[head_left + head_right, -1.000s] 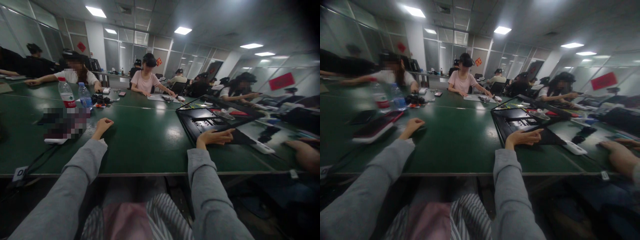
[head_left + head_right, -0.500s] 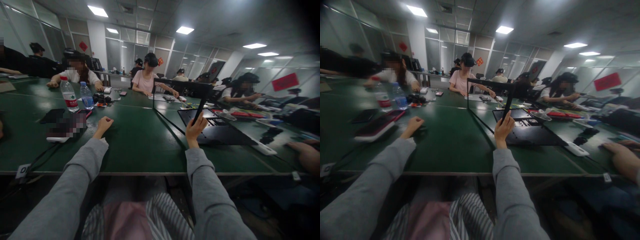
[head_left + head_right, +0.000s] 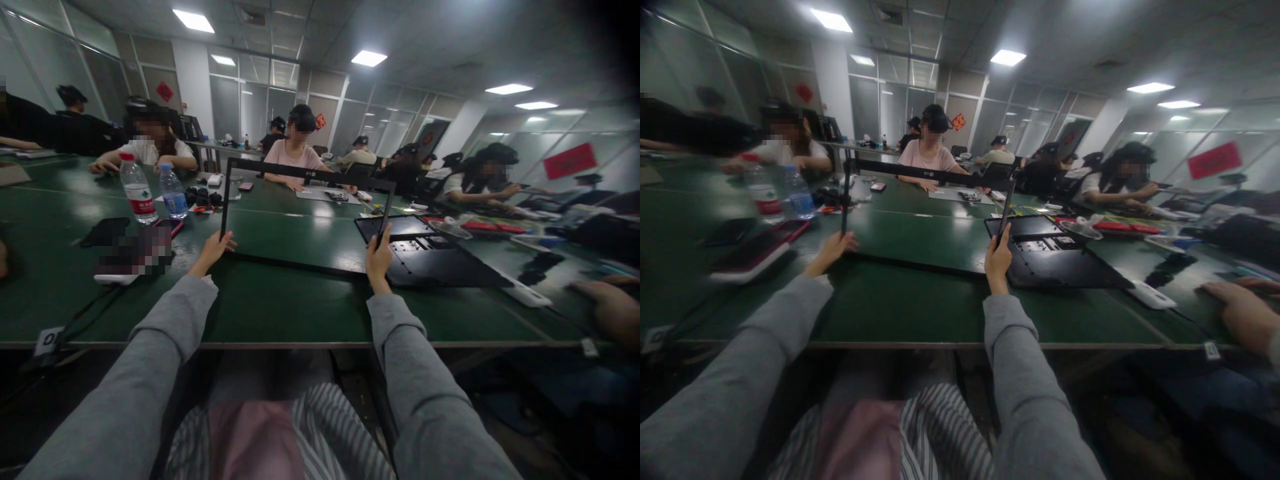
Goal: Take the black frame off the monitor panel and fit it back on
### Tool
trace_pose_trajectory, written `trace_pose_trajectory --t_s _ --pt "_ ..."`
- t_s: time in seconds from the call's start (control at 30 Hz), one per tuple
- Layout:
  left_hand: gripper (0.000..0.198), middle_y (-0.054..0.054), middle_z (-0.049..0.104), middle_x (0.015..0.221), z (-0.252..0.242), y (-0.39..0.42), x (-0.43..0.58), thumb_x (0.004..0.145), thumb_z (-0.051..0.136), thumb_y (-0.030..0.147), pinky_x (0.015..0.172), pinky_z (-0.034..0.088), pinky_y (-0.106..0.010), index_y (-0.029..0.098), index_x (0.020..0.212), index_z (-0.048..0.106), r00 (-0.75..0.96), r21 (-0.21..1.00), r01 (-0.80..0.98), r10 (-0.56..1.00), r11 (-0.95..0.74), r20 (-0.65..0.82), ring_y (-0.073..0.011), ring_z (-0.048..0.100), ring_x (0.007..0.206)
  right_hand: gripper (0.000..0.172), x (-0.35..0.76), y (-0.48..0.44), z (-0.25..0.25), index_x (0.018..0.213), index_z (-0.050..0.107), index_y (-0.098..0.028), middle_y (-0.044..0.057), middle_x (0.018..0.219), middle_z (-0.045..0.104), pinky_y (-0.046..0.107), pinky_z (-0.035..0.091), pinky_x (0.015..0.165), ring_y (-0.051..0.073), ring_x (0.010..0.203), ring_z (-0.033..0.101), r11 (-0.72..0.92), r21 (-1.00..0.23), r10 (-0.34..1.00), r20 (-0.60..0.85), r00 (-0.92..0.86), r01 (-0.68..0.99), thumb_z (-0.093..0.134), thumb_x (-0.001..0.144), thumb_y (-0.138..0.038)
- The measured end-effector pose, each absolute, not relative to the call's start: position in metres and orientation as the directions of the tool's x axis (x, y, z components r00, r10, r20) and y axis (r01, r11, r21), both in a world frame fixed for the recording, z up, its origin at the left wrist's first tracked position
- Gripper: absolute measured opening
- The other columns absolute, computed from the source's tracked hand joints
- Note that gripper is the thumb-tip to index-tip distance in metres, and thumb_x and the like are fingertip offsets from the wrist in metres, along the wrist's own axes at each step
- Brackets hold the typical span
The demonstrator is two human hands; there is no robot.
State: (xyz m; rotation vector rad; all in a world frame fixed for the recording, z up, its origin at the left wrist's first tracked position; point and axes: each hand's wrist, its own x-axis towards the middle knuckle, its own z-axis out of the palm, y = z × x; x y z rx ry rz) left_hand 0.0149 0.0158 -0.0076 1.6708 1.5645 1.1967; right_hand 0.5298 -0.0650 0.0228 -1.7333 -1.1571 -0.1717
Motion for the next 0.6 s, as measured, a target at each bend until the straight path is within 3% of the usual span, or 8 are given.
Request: trace_pose_trajectory --t_s 0.1,0.2,0.27,0.33,0.43,0.6 --pt "0.033 -0.010 0.080 0.090 -0.005 0.014 0.015 0.109 0.044 0.039 0.086 0.056 -0.035 0.016 0.115 0.067 -0.157 0.809 0.581 0.964 -0.084 0.214 -0.0251 0.078 0.082 0.069 0.535 -0.052 0.012 0.159 0.050 -0.013 0.016 0.107 0.076 0.051 0.051 0.108 0.034 0.110 0.072 -0.086 -0.693 0.688 0.478 0.546 0.716 0.053 0.098 -0.045" --pt "0.028 -0.014 0.081 0.092 -0.002 0.013 0.013 0.106 0.049 0.035 0.095 0.054 -0.039 0.017 0.109 0.070 -0.280 0.732 0.681 0.932 0.025 0.229 -0.0308 0.078 0.102 0.062 0.541 -0.040 0.002 0.141 0.060 -0.011 0.011 0.094 0.074 0.046 0.057 0.098 0.028 0.090 0.072 -0.099 -0.783 0.782 0.321 0.535 0.614 0.068 0.083 -0.032" --pt "0.028 -0.016 0.081 0.098 -0.001 0.011 0.012 0.104 0.051 0.031 0.099 0.052 -0.041 0.016 0.115 0.072 -0.300 0.708 0.705 0.925 0.050 0.233 -0.0334 0.076 0.112 0.054 0.545 -0.034 -0.004 0.128 0.064 -0.014 0.004 0.081 0.070 0.042 0.060 0.088 0.023 0.074 0.067 -0.082 -0.846 0.846 0.221 0.486 0.527 0.070 0.076 -0.026" --pt "0.036 -0.017 0.082 0.104 0.000 0.009 0.012 0.102 0.053 0.029 0.101 0.051 -0.042 0.013 0.128 0.071 -0.298 0.703 0.709 0.924 0.045 0.241 -0.0345 0.075 0.116 0.040 0.549 -0.031 -0.008 0.112 0.066 -0.017 0.001 0.078 0.068 0.039 0.061 0.084 0.019 0.070 0.065 -0.041 -0.880 0.909 0.163 0.383 0.473 0.069 0.072 -0.023" --pt "0.041 -0.020 0.080 0.118 0.000 0.003 0.012 0.099 0.055 0.030 0.103 0.051 -0.045 0.013 0.131 0.075 -0.294 0.653 0.755 0.917 0.051 0.268 -0.0376 0.072 0.121 0.027 0.553 -0.030 -0.010 0.097 0.066 -0.019 0.004 0.089 0.075 0.040 0.060 0.094 0.020 0.087 0.071 0.037 -0.882 0.944 0.186 0.274 0.470 0.068 0.070 -0.021" --pt "0.041 -0.023 0.078 0.123 -0.003 -0.001 0.014 0.093 0.062 0.037 0.105 0.052 -0.049 0.015 0.121 0.084 -0.250 0.542 0.839 0.920 0.049 0.303 -0.0414 0.069 0.121 0.035 0.554 -0.033 -0.012 0.110 0.075 -0.019 0.010 0.116 0.080 0.047 0.052 0.115 0.026 0.120 0.072 -0.009 -0.762 0.866 0.318 0.386 0.647 0.069 0.076 -0.022"
